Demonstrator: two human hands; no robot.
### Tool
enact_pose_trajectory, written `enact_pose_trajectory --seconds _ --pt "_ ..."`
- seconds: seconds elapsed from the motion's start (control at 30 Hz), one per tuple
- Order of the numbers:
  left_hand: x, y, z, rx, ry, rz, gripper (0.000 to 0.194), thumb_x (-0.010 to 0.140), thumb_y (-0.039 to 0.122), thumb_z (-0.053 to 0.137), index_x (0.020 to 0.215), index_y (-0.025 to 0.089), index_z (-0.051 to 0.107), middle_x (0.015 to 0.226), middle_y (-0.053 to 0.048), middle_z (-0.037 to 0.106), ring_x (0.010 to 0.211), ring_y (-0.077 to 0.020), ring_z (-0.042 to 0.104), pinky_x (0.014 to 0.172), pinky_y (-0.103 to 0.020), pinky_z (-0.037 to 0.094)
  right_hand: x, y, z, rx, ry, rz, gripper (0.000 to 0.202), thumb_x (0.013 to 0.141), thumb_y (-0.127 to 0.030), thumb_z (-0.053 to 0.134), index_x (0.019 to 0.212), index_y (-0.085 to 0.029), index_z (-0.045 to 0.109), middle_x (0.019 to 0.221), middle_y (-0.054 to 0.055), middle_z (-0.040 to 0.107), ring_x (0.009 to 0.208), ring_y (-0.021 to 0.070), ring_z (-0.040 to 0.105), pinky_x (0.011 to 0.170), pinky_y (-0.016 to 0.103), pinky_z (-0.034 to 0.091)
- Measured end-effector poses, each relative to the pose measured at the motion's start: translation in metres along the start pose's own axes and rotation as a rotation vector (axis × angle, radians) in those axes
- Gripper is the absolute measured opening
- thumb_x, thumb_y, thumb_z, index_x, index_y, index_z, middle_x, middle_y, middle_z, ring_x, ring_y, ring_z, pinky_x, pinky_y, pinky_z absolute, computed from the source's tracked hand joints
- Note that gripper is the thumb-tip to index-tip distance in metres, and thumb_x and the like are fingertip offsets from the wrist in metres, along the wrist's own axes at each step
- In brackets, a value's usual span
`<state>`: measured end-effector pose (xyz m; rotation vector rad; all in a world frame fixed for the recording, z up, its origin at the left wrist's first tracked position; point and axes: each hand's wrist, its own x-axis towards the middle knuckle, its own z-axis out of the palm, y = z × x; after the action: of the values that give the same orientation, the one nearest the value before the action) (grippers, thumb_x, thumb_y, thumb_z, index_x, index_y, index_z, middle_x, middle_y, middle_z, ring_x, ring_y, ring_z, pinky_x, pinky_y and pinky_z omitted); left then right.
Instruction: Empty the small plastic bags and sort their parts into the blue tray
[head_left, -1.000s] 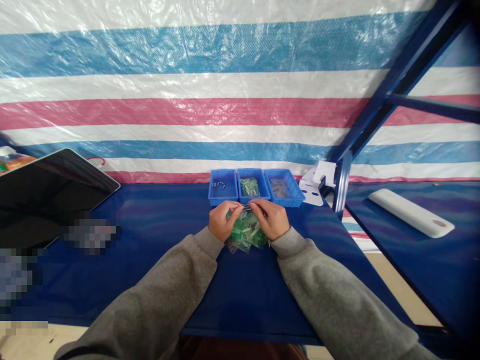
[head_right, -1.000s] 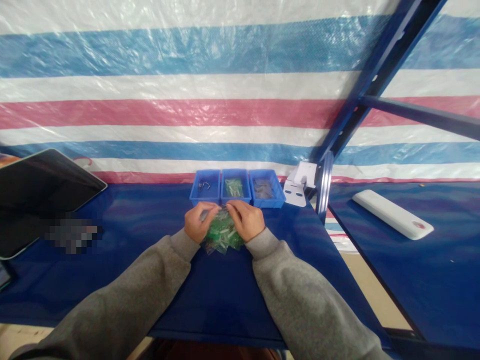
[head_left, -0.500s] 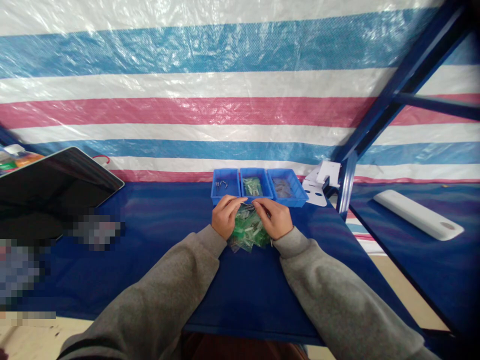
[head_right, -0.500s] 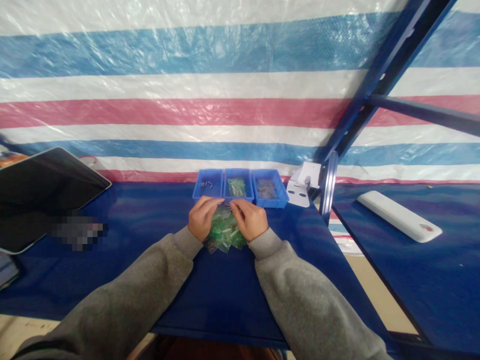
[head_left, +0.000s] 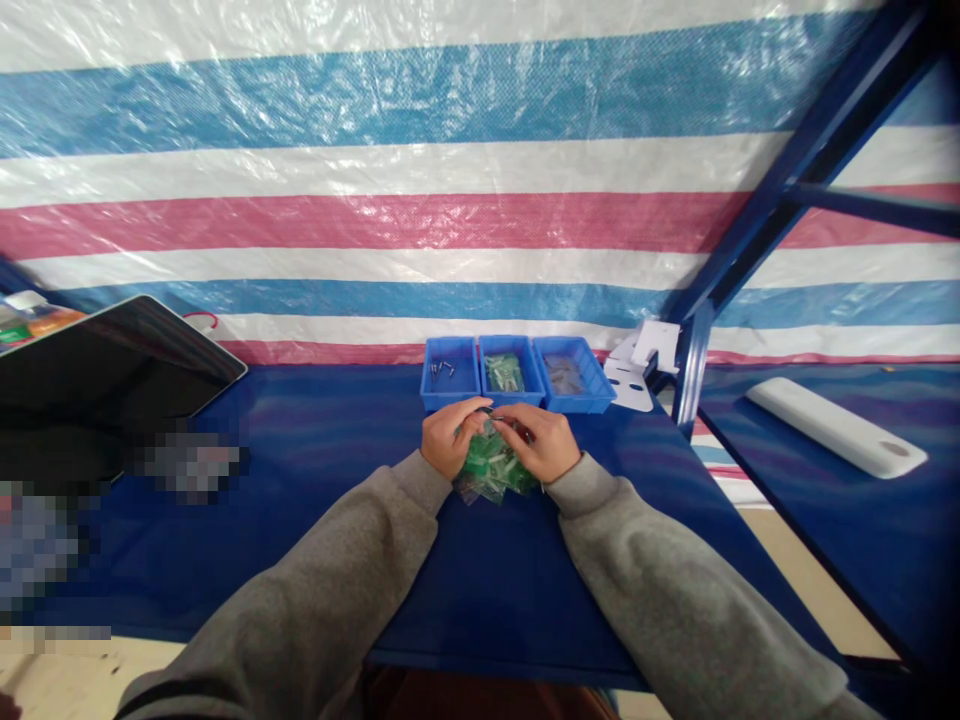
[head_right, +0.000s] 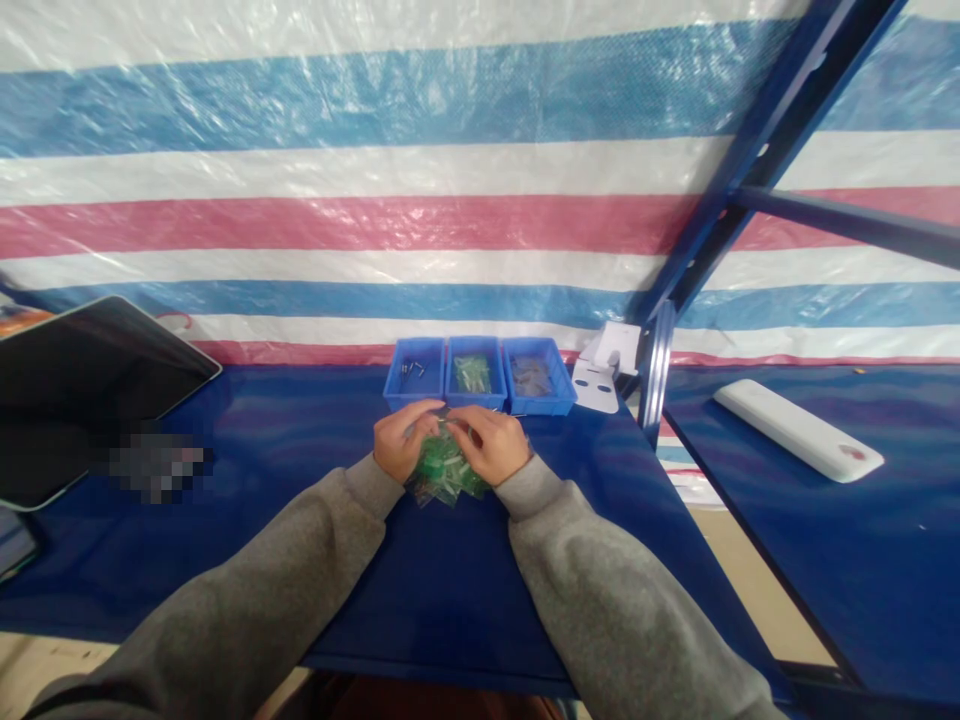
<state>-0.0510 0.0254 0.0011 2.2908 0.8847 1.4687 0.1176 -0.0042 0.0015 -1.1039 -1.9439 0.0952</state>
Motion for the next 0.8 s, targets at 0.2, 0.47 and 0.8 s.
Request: enact_pose_trajectory --seconds 0.2,0.47,0.8 --pt "0.0009 0.0002 0.0006 -0.013 -0.001 -0.020 0.026 0.084 0.027 0.053 0.106 0.017 0.061 0.077 -0.002 0.068 0.069 -0.0113 0.065 0.071 -0.023 0.052 0.0006 0.0002 0.0007 -0.017 0.003 0.037 0.018 0.088 -0.029 0.044 0.091 -0.021 0.060 0.078 0.003 0.068 0.067 0.0145 0.062 0.061 0.024 0.047" --pt "0.0074 0.0066 -0.0010 0.052 0.118 0.066 0.008 0.079 0.020 0.060 0.075 0.017 0.064 0.071 -0.003 0.067 0.068 -0.0127 0.060 0.065 -0.025 0.049 0.0012 -0.0011 -0.0004 -0.072 0.014 0.063 0.022 0.091 -0.030 0.039 0.091 -0.019 0.058 0.076 0.003 0.067 0.065 0.0140 0.062 0.062 0.023 0.044" --pt "0.0036 0.0038 0.0013 -0.015 0.113 0.077 0.006 0.083 0.016 0.052 0.079 0.015 0.055 0.081 -0.006 0.067 0.079 -0.0140 0.063 0.074 -0.028 0.049 0.0015 0.0027 0.0004 -0.155 0.061 0.079 0.025 0.090 -0.032 0.042 0.084 -0.018 0.062 0.072 0.004 0.067 0.062 0.0136 0.061 0.057 0.023 0.041"
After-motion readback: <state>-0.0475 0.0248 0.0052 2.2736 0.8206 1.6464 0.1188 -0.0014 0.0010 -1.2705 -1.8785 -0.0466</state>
